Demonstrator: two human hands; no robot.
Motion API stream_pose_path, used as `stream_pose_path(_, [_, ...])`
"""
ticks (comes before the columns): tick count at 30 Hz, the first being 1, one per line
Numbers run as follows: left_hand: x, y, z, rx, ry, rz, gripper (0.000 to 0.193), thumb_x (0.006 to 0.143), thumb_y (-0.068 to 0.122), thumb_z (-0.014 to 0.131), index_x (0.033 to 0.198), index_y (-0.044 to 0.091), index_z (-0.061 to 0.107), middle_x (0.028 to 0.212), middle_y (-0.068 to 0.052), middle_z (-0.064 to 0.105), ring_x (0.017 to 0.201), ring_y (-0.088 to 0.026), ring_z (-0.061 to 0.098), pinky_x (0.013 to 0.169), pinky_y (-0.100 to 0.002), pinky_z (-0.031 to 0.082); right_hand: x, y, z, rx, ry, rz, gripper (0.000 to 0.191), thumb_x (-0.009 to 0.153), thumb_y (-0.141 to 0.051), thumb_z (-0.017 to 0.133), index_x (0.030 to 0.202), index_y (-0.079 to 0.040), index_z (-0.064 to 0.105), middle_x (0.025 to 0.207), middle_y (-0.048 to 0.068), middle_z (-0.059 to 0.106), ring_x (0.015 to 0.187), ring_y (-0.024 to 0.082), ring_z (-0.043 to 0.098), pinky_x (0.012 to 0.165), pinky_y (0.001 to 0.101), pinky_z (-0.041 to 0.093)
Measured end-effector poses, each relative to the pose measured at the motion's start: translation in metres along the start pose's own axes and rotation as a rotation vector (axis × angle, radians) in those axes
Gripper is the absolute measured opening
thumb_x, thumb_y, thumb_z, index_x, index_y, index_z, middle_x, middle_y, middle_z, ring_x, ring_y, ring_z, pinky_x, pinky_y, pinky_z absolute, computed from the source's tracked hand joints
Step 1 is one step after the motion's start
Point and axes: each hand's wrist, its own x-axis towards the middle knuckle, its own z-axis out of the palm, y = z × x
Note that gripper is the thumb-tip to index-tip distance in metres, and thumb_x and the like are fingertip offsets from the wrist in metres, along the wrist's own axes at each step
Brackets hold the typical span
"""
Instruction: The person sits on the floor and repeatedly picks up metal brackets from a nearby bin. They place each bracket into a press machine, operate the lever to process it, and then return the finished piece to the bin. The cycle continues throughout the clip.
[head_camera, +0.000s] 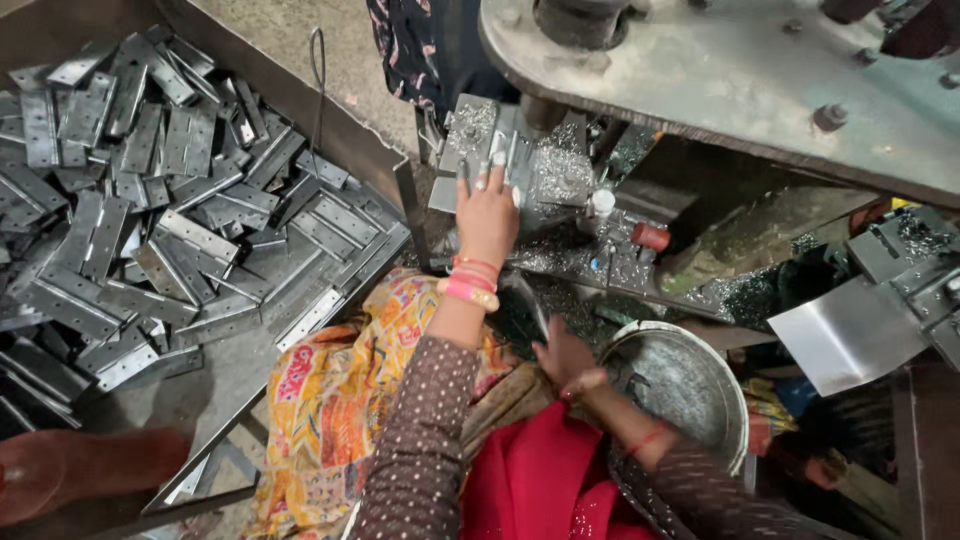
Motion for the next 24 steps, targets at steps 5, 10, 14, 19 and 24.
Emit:
stream_pose_path(5, [-0.017, 0.001, -0.01, 0.01, 0.016, -0.024, 0.022, 0.085, 0.017, 0.062, 0.098, 0.006, 0.076, 0.127, -0.009, 0.065, 0.123, -0.028, 0.06, 0.112, -0.058, 0.034, -0.003, 0.013, 0.034, 0.077, 0.145, -0.2, 0.051, 0.095, -0.039, 0.067, 0.121, -0.002, 0.044, 0.085, 0.028, 0.071, 0.08, 0.051, 0.069, 0.067, 0.0584, 0.055])
stream_pose_path(10, [-0.025, 0.0, -0.009, -0.024, 0.031, -0.001, 0.025, 0.08, 0.018, 0.063, 0.098, 0.007, 0.077, 0.131, -0.01, 0.064, 0.124, -0.029, 0.059, 0.106, -0.058, 0.037, 0.024, 0.004, -0.016, -0.067, 0.043, -0.225, 0.071, 0.084, -0.048, 0.077, 0.118, 0.004, 0.044, 0.094, 0.033, 0.069, 0.086, 0.052, 0.069, 0.074, 0.0576, 0.056])
stream_pose_path(14, [-0.006, 0.004, 0.009, -0.03, -0.03, -0.026, 0.021, 0.089, 0.013, 0.062, 0.101, 0.008, 0.077, 0.132, -0.009, 0.064, 0.126, -0.029, 0.059, 0.111, -0.058, 0.036, 0.033, -0.005, -0.041, -0.122, -0.073, -0.13, 0.075, 0.082, -0.055, 0.077, 0.118, 0.003, 0.047, 0.1, 0.032, 0.069, 0.094, 0.05, 0.069, 0.08, 0.0572, 0.056])
stream_pose_path(19, [0.008, 0.006, 0.014, -0.031, 0.063, -0.011, 0.023, 0.083, 0.012, 0.06, 0.097, 0.009, 0.079, 0.126, -0.01, 0.066, 0.121, -0.027, 0.06, 0.112, -0.058, 0.035, 0.005, 0.006, 0.013, 0.03, 0.012, 0.024, 0.059, 0.094, -0.048, 0.064, 0.129, -0.004, 0.046, 0.095, 0.029, 0.073, 0.09, 0.049, 0.071, 0.077, 0.0583, 0.056])
stream_pose_path(24, [-0.008, 0.005, -0.002, -0.075, -0.054, -0.024, 0.02, 0.086, 0.012, 0.061, 0.093, 0.007, 0.079, 0.128, -0.009, 0.067, 0.122, -0.028, 0.06, 0.111, -0.057, 0.037, 0.001, 0.012, 0.031, -0.016, 0.057, -0.034, 0.073, 0.091, -0.047, 0.066, 0.14, -0.001, 0.038, 0.095, 0.029, 0.072, 0.089, 0.05, 0.07, 0.077, 0.0581, 0.056])
